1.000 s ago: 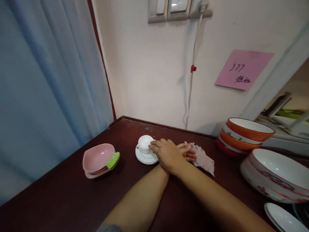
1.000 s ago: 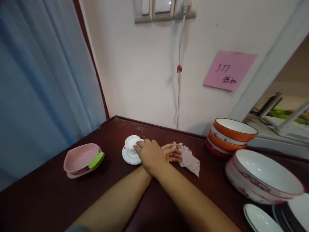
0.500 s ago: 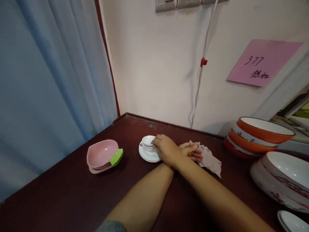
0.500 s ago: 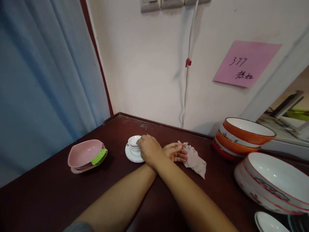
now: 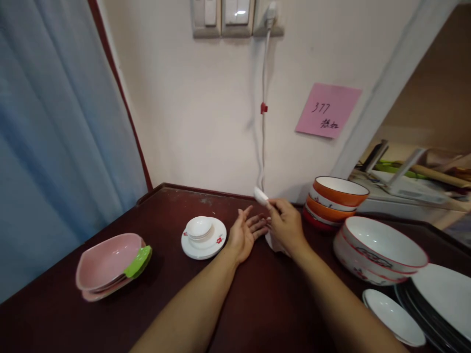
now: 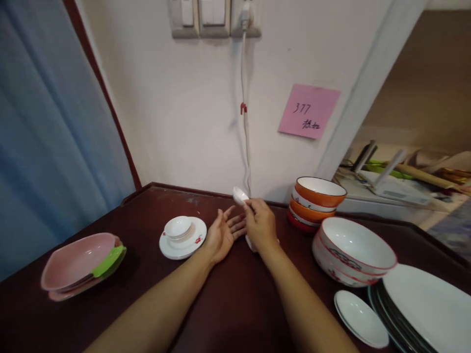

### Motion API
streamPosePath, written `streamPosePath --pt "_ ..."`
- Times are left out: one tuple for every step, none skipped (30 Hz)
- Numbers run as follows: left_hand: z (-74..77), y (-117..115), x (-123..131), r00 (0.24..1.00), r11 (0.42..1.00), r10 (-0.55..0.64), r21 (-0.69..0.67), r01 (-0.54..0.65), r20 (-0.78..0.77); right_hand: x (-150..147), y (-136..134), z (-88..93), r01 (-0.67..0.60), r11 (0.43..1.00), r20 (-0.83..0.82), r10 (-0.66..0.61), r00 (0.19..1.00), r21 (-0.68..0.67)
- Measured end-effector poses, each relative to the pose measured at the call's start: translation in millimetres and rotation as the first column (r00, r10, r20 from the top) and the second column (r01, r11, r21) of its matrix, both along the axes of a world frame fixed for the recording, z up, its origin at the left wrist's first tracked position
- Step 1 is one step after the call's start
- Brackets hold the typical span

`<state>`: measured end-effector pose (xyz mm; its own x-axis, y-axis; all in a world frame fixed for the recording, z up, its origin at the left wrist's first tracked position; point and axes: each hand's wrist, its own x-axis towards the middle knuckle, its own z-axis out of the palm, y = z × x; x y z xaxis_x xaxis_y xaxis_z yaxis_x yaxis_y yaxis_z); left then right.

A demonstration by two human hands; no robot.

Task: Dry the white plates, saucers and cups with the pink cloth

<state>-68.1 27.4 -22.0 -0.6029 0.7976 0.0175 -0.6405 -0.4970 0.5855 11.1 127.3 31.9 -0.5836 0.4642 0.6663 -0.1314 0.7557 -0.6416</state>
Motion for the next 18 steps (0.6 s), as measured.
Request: streamPosePath --pt "1.1 0 -1 1.000 1.000 -0.001 0.031 0.001 0.011 3 2 -7.8 -0.018 0.998 0.026 0.017 1.000 0.056" --pt "1.9 0 -2 1.000 0.999 -0.005 0.037 0.004 0.017 5 2 -15.3 -0.042 0.993 0.061 0.036 0.997 0.108" --pt "2.5 0 -3 1.000 1.000 -0.003 0.027 0.002 0.026 5 1 -21.8 -0.076 0.985 0.107 0.060 0.992 0.152" --pt "2.9 0 -4 0.999 1.000 0.002 0.007 -0.002 0.033 5 0 -26.7 -0.115 0.977 0.150 0.089 0.985 0.177" --pt "3.3 1 -4 0.999 1.000 0.014 -0.014 -0.013 0.042 4 0 -29.7 -0.153 0.972 0.175 0.122 0.977 0.177" --pt "3.8 1 -5 0.998 0.999 0.030 -0.031 -0.029 0.050 4 1 -31.1 -0.183 0.972 0.176 0.156 0.972 0.151" --pt "4.4 2 -5 0.997 0.998 0.046 -0.047 -0.043 0.054 4 5 -31.0 -0.188 0.977 0.150 0.171 0.974 0.102" --pt "5.1 2 -5 0.997 0.997 0.058 -0.060 -0.055 0.052 4 12 -30.1 -0.158 0.987 0.109 0.153 0.982 0.041" --pt "5.9 2 -6 0.996 0.995 0.071 -0.073 -0.068 0.048 6 20 -29.0 -0.092 0.996 0.079 0.093 0.993 -0.020" --pt "6.6 3 -7 0.995 0.993 0.087 -0.086 -0.083 0.045 8 30 -28.3 0.010 0.998 0.098 -0.003 0.995 -0.064" --pt "7.1 3 -7 0.994 0.990 0.104 -0.097 -0.100 0.042 11 40 -28.5 0.125 0.989 0.166 -0.110 0.980 -0.082" --pt "7.6 3 -8 0.992 0.988 0.121 -0.104 -0.116 0.042 14 49 -29.8 0.228 0.971 0.265 -0.201 0.943 -0.073" --pt "8.0 3 -8 0.990 0.986 0.137 -0.104 -0.132 0.041 17 57 -32.2 0.298 0.953 0.367 -0.260 0.893 -0.049" --pt "8.3 3 -8 0.989 0.985 0.146 -0.101 -0.142 0.038 20 62 -35.4 0.331 0.943 0.456 -0.283 0.844 -0.027" --pt "8.7 3 -8 0.989 0.985 0.145 -0.097 -0.142 0.031 22 65 -38.9 0.338 0.941 0.519 -0.280 0.808 -0.018" --pt "9.2 2 -8 0.991 0.987 0.135 -0.091 -0.133 0.019 23 67 -42.2 0.331 0.943 0.554 -0.262 0.790 -0.025" --pt "9.9 2 -8 0.993 0.989 0.119 -0.086 -0.118 0.005 23 67 -44.8 0.316 0.948 0.570 -0.238 0.786 -0.039" --pt "10.6 1 -7 0.995 0.991 0.104 -0.081 -0.104 -0.010 22 66 -46.3 0.300 0.952 0.582 -0.215 0.784 -0.052"
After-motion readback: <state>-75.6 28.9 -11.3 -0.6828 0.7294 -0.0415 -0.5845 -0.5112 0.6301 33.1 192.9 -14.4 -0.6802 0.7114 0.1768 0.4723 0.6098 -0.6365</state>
